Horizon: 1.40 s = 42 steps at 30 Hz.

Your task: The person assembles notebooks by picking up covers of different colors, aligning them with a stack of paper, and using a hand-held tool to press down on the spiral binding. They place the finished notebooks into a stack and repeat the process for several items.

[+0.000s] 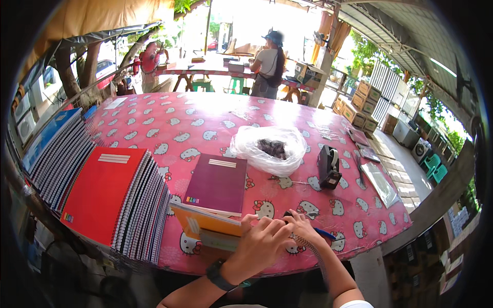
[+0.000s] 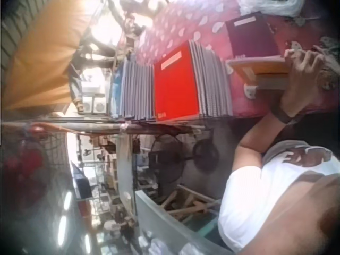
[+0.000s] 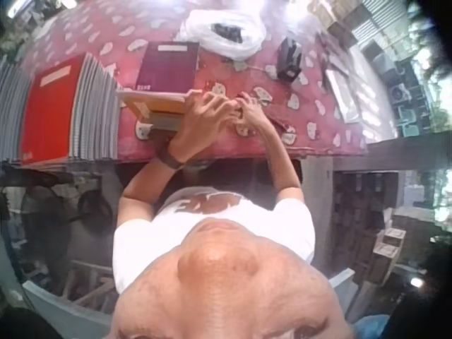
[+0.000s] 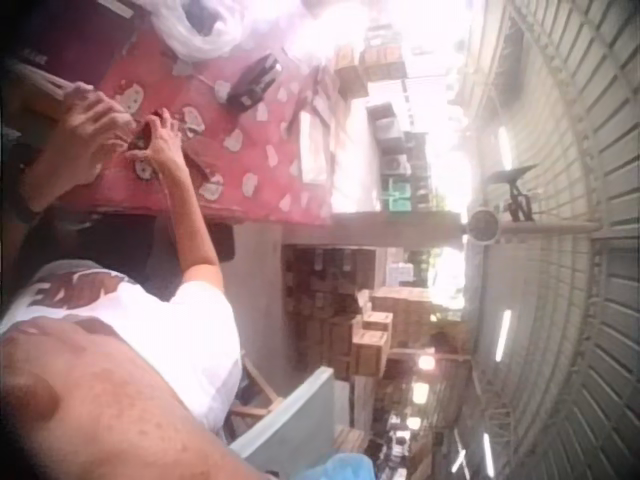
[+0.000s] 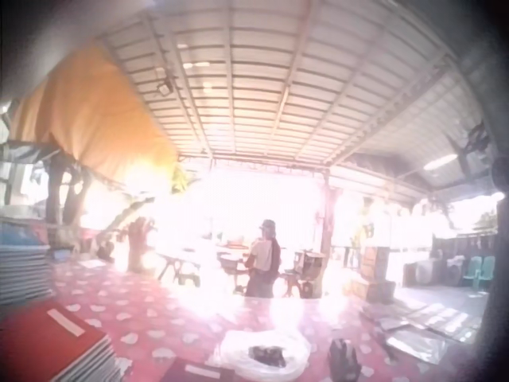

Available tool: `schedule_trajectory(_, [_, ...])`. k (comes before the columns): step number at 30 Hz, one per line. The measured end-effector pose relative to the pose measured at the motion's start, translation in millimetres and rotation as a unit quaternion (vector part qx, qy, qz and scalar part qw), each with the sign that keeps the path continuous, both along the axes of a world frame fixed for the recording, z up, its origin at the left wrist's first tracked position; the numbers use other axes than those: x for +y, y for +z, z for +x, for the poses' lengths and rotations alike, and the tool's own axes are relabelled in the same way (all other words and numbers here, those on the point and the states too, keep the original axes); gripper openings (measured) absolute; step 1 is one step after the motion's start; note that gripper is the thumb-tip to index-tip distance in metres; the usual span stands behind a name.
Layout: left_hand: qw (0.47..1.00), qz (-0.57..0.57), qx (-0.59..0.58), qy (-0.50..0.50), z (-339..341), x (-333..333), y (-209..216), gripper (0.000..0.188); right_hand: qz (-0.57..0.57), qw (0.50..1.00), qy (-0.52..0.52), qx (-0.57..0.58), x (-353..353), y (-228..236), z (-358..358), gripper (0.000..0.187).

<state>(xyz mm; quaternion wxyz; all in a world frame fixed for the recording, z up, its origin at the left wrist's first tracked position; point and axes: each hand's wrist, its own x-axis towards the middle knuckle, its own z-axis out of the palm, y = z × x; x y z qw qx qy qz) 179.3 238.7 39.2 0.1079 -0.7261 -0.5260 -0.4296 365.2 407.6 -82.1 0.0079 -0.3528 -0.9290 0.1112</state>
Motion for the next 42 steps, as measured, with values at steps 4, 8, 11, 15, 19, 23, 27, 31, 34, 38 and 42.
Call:
schedule_trajectory(4, [0.999, -0.039, 0.016, -0.005, -6.0, -4.7, -2.6, 0.017, -0.045, 0.996, 0.029, 0.073, -6.7, 26.9, -5.5, 0.071])
schedule_trajectory(8, [0.999, -0.024, -0.027, -0.004, -4.7, -4.8, -1.7, 0.017, -0.065, 0.988, 0.043, 0.13, 3.2, 17.3, -2.5, 0.062])
schedule_trajectory(11, [1.0, -0.019, 0.002, 0.005, -6.1, -3.9, -1.2, 0.018, -0.121, 0.965, 0.034, 0.231, -5.0, 29.7, -2.9, 0.056])
schedule_trajectory(15, [0.998, -0.02, -0.019, 0.051, -27.1, -11.4, 0.3, 0.022, -0.497, 0.638, 0.104, 0.578, -50.5, 72.1, -24.2, 0.078])
schedule_trajectory(19, [0.998, -0.026, -0.022, 0.056, -34.0, -9.3, -10.5, 0.024, -0.4, 0.802, 0.099, 0.433, -49.7, 102.9, -29.6, 0.072])
schedule_trajectory(23, [0.998, -0.009, -0.042, 0.048, -33.5, -8.1, -7.6, 0.027, -0.479, 0.689, 0.158, 0.52, -60.1, 120.6, -23.3, 0.05])
schedule_trajectory(27, [0.997, -0.007, -0.039, 0.068, -36.5, -10.5, -7.3, 0.029, -0.18, 0.954, 0.033, 0.238, -40.8, 125.8, -32.4, 0.056])
schedule_trajectory(31, [0.991, 0.016, -0.051, 0.126, -49.0, -12.9, -8.9, 0.031, -0.468, 0.742, 0.166, 0.449, -57.5, 147.1, -25.9, 0.068])
schedule_trajectory(34, [0.991, -0.004, -0.044, 0.124, -54.1, -15.1, -9.4, 0.029, -0.276, 0.92, 0.078, 0.269, -36.2, 149.8, -38.1, 0.071])
schedule_trajectory(38, [0.994, -0.019, -0.051, 0.098, -55.9, -13.5, -8.2, 0.027, -0.429, 0.8, 0.206, 0.367, -50.1, 162.3, -42.8, 0.061])
schedule_trajectory(42, [0.992, -0.001, -0.056, 0.117, -61.2, -14.6, -6.0, 0.028, -0.281, 0.916, 0.107, 0.265, -27.2, 160.2, -54.2, 0.055])
